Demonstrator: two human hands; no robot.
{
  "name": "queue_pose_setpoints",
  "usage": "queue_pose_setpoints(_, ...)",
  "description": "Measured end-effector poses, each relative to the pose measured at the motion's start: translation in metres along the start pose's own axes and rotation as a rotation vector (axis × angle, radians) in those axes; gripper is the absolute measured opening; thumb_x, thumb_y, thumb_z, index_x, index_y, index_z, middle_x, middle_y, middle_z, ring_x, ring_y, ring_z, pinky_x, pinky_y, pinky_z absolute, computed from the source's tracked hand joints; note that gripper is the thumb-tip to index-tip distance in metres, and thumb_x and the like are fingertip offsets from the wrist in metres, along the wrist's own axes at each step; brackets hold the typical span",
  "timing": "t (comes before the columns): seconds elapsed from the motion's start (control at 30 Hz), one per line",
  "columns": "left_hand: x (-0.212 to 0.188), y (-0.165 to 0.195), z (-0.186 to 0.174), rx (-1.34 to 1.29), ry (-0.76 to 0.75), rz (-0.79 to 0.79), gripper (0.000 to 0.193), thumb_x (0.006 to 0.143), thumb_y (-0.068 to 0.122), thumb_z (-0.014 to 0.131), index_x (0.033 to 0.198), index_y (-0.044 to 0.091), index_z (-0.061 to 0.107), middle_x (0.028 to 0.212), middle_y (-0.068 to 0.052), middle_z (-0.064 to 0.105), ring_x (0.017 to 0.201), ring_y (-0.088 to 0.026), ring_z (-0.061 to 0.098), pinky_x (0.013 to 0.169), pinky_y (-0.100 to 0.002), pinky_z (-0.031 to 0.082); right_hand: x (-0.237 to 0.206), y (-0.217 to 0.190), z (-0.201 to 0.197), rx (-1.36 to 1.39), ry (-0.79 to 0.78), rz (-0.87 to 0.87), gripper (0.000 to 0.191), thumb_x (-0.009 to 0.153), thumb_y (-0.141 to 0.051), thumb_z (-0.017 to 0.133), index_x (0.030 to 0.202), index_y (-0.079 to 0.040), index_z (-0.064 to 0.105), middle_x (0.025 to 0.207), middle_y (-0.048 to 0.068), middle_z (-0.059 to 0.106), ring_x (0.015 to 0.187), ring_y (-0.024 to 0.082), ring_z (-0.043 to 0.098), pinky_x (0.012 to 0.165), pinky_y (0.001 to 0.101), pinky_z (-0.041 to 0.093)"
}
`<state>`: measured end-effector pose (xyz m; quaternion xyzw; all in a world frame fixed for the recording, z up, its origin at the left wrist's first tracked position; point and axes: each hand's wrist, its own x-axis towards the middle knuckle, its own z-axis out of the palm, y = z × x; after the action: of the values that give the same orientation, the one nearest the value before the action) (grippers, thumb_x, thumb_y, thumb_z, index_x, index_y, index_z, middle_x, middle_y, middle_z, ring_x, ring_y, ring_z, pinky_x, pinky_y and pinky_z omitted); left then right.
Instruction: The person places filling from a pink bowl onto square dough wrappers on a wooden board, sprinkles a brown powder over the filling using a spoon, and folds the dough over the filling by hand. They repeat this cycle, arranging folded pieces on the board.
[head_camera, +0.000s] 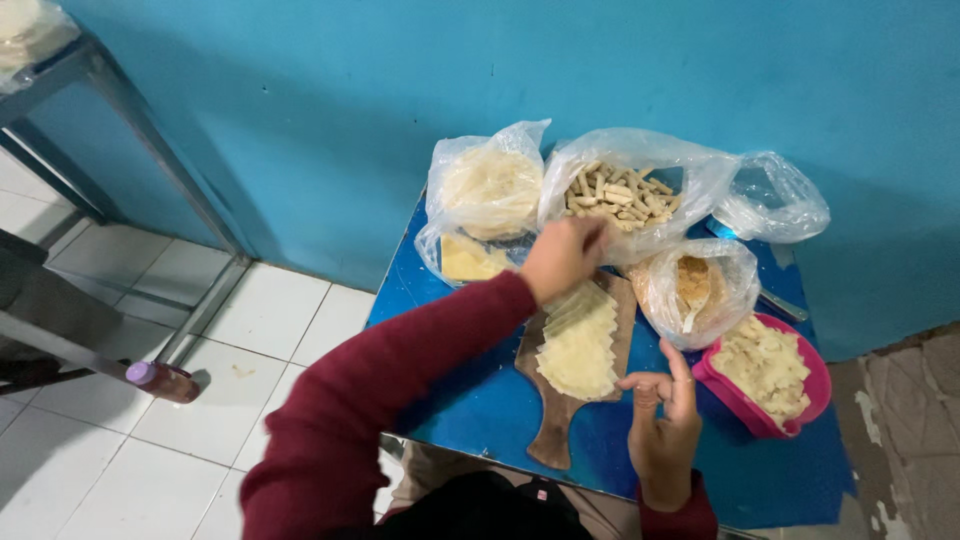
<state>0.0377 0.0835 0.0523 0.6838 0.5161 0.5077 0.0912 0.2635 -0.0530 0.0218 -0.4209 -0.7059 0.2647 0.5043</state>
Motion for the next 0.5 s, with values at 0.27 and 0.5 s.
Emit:
queue_pose_setpoints(0.27,-0.023,0.025,-0.032,-0.244,0.056,-0.067,0.044,0.092,0.007,0.064,0.135,0.002,0.061,0.109,-0.018,0.071,0.086,-0.026,0.073,0.079,-0.037,0.059,-0.002,-0.002,-0.004,0.030,0.008,-0.010,0.052,0.106,-0.021,0.054,0.151,0.005,0.044,0.091,0.011,0.072,0.085,0.013,0.064,0.080,0.0289,0.051)
queue_pose_setpoints(0.5,-0.104,0.163,-0.089,-1.573,-0.636,-0.138,0.064,0.110,0.041,0.051,0.160,0.006,0.031,0.135,-0.009,0.059,0.107,-0.017,0.063,0.095,-0.032,0.052,-0.004,0.037,-0.005,-0.021,0.110,-0.050,0.051,0.111,-0.029,0.050,0.152,-0.001,0.045,0.096,0.007,0.070,0.082,0.010,0.057,0.081,0.0254,0.045)
